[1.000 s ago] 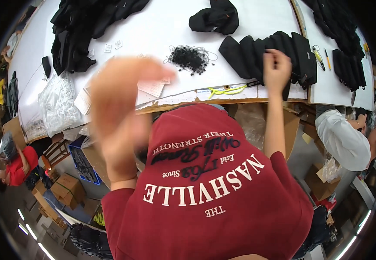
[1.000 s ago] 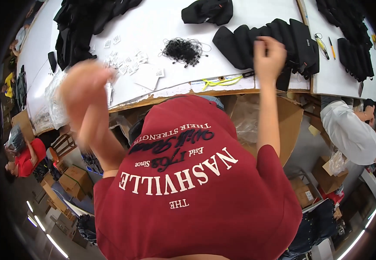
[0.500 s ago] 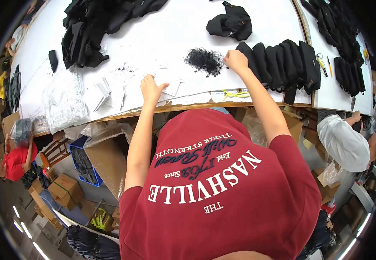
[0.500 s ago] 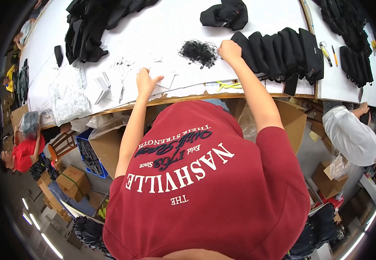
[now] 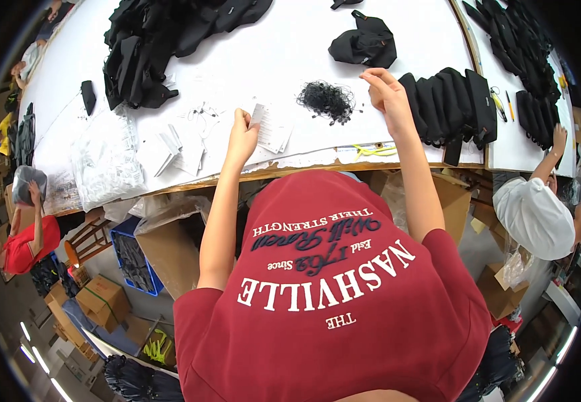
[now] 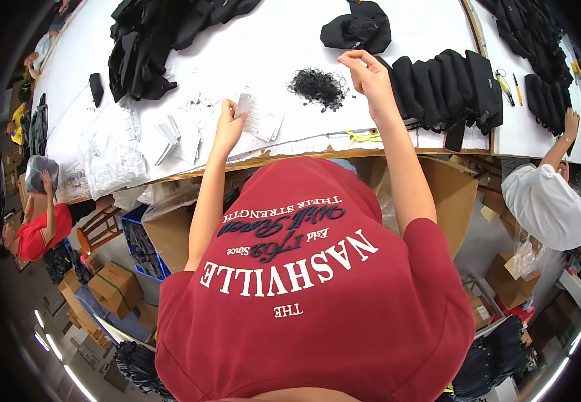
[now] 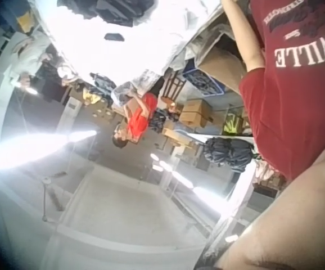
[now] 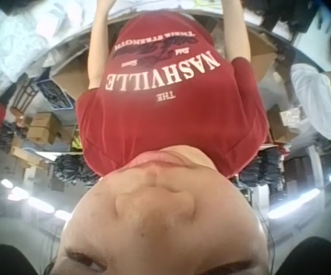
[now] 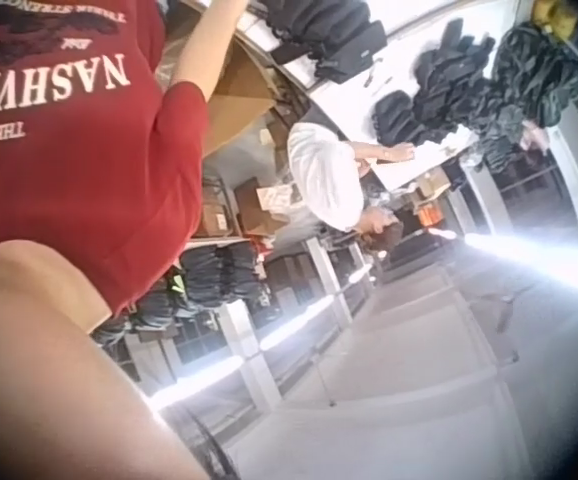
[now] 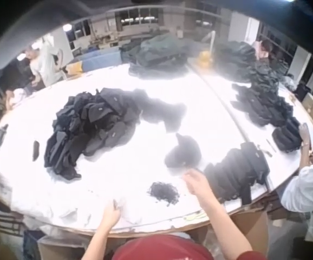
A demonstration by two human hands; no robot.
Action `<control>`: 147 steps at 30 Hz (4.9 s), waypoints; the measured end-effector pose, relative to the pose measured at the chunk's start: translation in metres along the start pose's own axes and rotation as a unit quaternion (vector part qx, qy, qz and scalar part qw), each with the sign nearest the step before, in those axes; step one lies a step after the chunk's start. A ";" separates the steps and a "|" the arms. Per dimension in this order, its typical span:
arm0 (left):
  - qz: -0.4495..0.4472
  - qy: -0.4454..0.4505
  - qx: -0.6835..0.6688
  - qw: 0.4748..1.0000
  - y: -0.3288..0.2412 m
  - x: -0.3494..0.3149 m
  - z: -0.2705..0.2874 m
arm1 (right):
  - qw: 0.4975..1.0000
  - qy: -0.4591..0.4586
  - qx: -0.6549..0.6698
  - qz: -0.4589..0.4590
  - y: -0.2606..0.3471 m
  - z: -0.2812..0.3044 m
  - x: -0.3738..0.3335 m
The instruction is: Inspecting, cleaning, and packing black soft padded pouches into cardboard boxes.
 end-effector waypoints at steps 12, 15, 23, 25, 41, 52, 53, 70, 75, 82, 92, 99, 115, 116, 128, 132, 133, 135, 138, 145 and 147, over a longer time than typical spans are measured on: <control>-0.098 -0.005 -0.186 0.978 -0.117 -0.073 0.022 | 0.989 0.001 -0.082 0.121 -0.001 -0.061 -0.041; -0.109 -0.065 -0.202 0.971 -0.120 -0.074 0.023 | 0.994 0.032 -0.067 0.085 0.005 -0.065 -0.045; -0.148 -0.093 -0.228 0.958 -0.109 -0.075 0.023 | 0.960 0.018 -0.266 0.083 0.034 -0.068 -0.060; -0.129 -0.085 -0.258 0.954 -0.110 -0.079 0.023 | 0.940 -0.006 -0.319 0.123 0.032 -0.066 -0.058; -0.088 -0.059 -0.314 0.943 -0.111 -0.091 0.022 | 0.991 0.061 -0.093 0.079 0.025 -0.063 -0.056; -0.345 -0.081 -0.174 0.919 -0.152 -0.112 0.012 | 0.944 0.116 -0.164 0.263 0.071 -0.088 -0.075; -0.345 -0.081 -0.174 0.919 -0.152 -0.113 0.012 | 0.940 0.118 -0.149 0.282 0.074 -0.089 -0.076; -0.321 -0.147 -0.127 0.927 -0.162 -0.123 0.016 | 0.913 0.112 -0.245 0.306 0.079 -0.098 -0.082; -0.332 -0.143 -0.090 0.928 -0.162 -0.123 0.020 | 0.923 0.079 -0.259 0.274 0.072 -0.097 -0.079; -0.255 0.065 -0.210 0.941 -0.156 -0.113 0.018 | 0.977 0.151 -0.089 0.119 0.067 -0.071 -0.078; -0.110 0.308 -0.278 0.903 -0.166 -0.074 -0.021 | 0.966 0.174 -0.163 0.098 0.067 -0.030 -0.071; -0.121 0.311 -0.293 0.896 -0.210 -0.046 -0.068 | 0.968 0.174 0.155 -0.095 0.051 0.024 -0.050; -0.252 -0.062 0.160 0.952 -0.246 0.170 -0.240 | 0.989 -0.013 0.135 -0.053 0.024 0.141 0.006; -0.224 -0.023 0.082 0.971 -0.250 0.161 -0.233 | 0.993 -0.031 0.108 -0.043 0.022 0.140 0.005; -0.061 0.248 -0.208 0.944 -0.274 0.002 -0.102 | 0.950 -0.045 -0.283 0.126 0.089 0.069 -0.009; -0.094 0.208 -0.202 0.952 -0.256 -0.024 -0.090 | 0.905 -0.029 -0.377 0.193 0.094 0.045 -0.034; -0.108 0.203 -0.219 0.948 -0.249 -0.029 -0.086 | 0.903 -0.026 -0.381 0.196 0.094 0.040 -0.040; -0.108 0.180 -0.226 0.951 -0.241 -0.045 -0.080 | 0.884 0.007 -0.421 0.204 0.091 0.029 -0.051; -0.222 0.029 -0.101 0.969 -0.231 -0.067 -0.069 | 0.912 0.019 -0.366 0.184 0.077 0.017 -0.060; -0.294 -0.051 -0.244 0.923 -0.212 -0.109 -0.038 | 0.985 0.110 0.119 0.054 0.066 0.036 -0.078; -0.271 -0.032 -0.262 0.925 -0.215 -0.124 -0.033 | 0.972 0.133 0.184 0.060 0.063 0.042 -0.085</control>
Point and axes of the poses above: each hand's wrist, its own x-axis towards the middle knuckle, its own z-axis out of the back of the hand, y = z × x, the point moved 1 cm from there along x, towards the middle knuckle, and after that the axes turned 6 degrees about z, right-handed, at the moved point
